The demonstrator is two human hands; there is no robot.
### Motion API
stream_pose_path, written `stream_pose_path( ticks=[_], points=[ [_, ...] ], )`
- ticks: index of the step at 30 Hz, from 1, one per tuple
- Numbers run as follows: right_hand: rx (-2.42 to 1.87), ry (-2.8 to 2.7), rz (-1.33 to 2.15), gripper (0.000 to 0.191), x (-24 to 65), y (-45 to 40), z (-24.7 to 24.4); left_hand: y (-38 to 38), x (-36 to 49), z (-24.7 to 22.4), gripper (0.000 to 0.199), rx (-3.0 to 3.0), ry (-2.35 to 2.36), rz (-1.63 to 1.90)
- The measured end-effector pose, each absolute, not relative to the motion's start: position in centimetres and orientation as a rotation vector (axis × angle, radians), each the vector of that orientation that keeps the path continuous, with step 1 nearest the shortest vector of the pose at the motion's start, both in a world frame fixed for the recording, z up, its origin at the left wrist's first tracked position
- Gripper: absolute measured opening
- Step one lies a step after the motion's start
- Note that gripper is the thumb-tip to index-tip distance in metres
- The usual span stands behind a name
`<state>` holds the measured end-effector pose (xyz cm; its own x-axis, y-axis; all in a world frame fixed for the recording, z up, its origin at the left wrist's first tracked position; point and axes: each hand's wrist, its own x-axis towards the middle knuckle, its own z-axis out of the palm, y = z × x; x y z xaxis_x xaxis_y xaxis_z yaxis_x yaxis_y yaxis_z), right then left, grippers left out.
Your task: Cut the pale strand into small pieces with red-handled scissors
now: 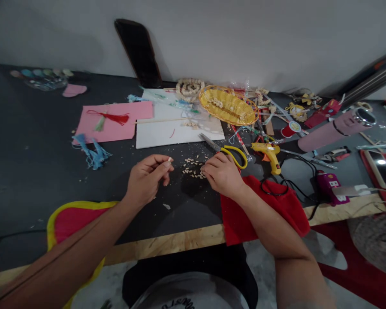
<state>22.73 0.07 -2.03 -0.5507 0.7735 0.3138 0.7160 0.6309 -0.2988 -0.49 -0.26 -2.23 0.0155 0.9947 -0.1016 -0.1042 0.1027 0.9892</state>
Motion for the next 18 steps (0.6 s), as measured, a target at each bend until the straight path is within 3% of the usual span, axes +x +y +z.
stream_pose_path(
  ticks=[10,18],
  points=[
    [-1.430,-2.327,0.135,0.016,24.3,0.8,-1.5,-0.5,-0.3,-1.7,0.016,1.170,1.220,1.088],
    [-1.341,-2.504,0.121,0.011,23.8,0.1,-0.9,-0.6,-0.4,-1.8,0.016,1.197,1.240,1.038]
  ],
)
